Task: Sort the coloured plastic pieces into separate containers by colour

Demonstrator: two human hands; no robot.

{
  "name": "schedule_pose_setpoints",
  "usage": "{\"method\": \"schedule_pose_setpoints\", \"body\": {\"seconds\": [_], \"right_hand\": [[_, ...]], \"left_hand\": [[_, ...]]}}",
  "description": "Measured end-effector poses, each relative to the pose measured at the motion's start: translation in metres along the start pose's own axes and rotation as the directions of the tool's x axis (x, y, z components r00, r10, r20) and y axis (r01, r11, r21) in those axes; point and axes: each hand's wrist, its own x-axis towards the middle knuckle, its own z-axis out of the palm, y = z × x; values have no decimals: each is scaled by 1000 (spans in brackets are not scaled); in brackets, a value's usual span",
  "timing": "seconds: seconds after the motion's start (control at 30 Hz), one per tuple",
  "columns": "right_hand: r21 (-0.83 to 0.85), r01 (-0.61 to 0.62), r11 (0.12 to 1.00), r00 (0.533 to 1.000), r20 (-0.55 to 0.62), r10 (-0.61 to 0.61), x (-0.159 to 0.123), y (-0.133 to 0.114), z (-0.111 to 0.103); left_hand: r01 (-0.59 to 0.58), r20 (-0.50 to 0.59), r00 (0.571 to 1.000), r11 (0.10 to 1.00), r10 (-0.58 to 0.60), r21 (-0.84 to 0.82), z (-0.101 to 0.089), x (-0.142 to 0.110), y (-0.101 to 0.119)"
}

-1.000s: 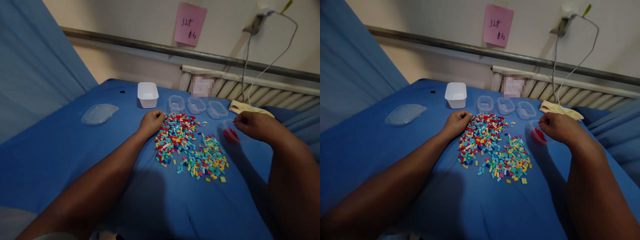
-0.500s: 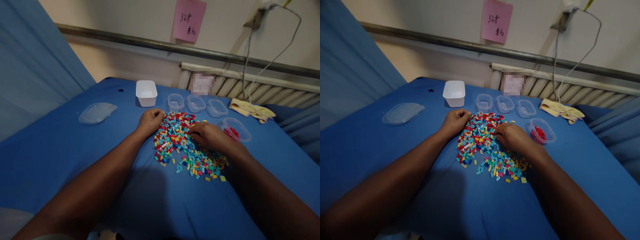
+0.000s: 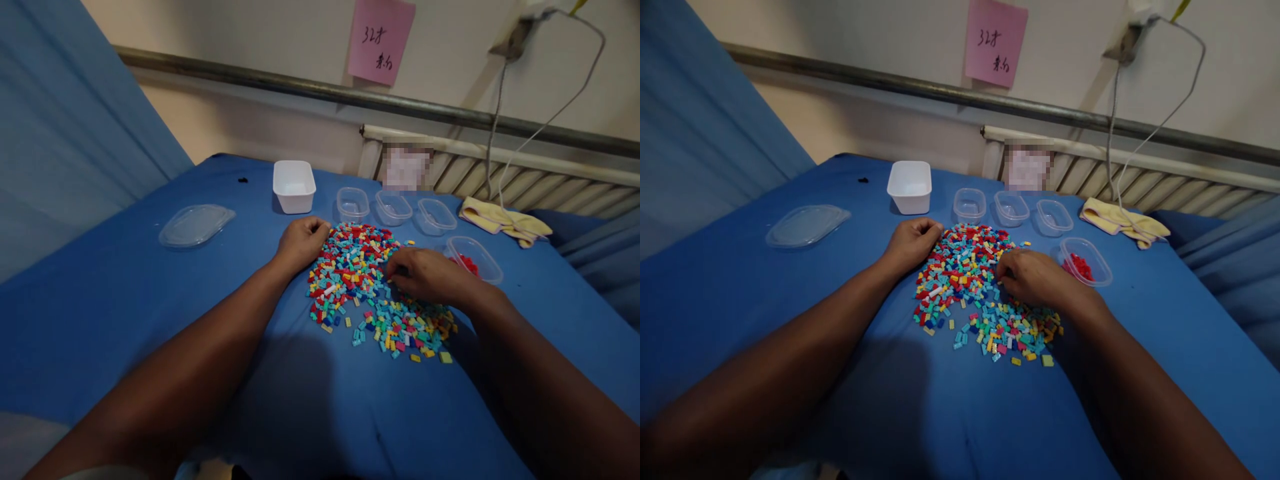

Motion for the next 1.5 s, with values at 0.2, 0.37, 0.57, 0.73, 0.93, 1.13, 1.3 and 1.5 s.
{"method": "schedule_pose_setpoints", "body": {"seconds": [0.2, 0.37, 0.57, 0.73, 0.93, 1.13, 1.3, 1.5], "right_hand": [[60, 61, 996, 985, -162, -51, 7, -5, 13], [86, 85, 993, 989, -127, -74, 9, -3, 20], [97, 67, 993, 993, -100, -57, 7, -1, 21], [155, 55, 986, 989, -145, -32, 3, 1, 15], [192, -136, 972, 920, -339, 196, -33, 33, -14], [125, -456, 881, 726, -520, 450, -90, 93, -13], [49, -372, 927, 683, -662, 309, -99, 95, 7], [-29, 141, 990, 746, -654, -125, -66, 27, 28]], "left_hand": [[-29, 1, 1000, 1000, 29, -10, 1, 1, -3], [-31, -2, 1000, 999, 31, -13, 1, 1, -4], [-32, 10, 999, 999, 32, -21, 2, 2, -6], [-42, 4, 999, 999, 42, -23, 2, 1, -5], [-46, 14, 999, 999, 46, -29, 0, 1, -4], [-48, 9, 999, 999, 48, -26, 2, 4, -10], [-32, -3, 999, 999, 32, -15, 3, 6, -11], [-117, -115, 987, 991, 109, -69, 0, 4, -3]]}}
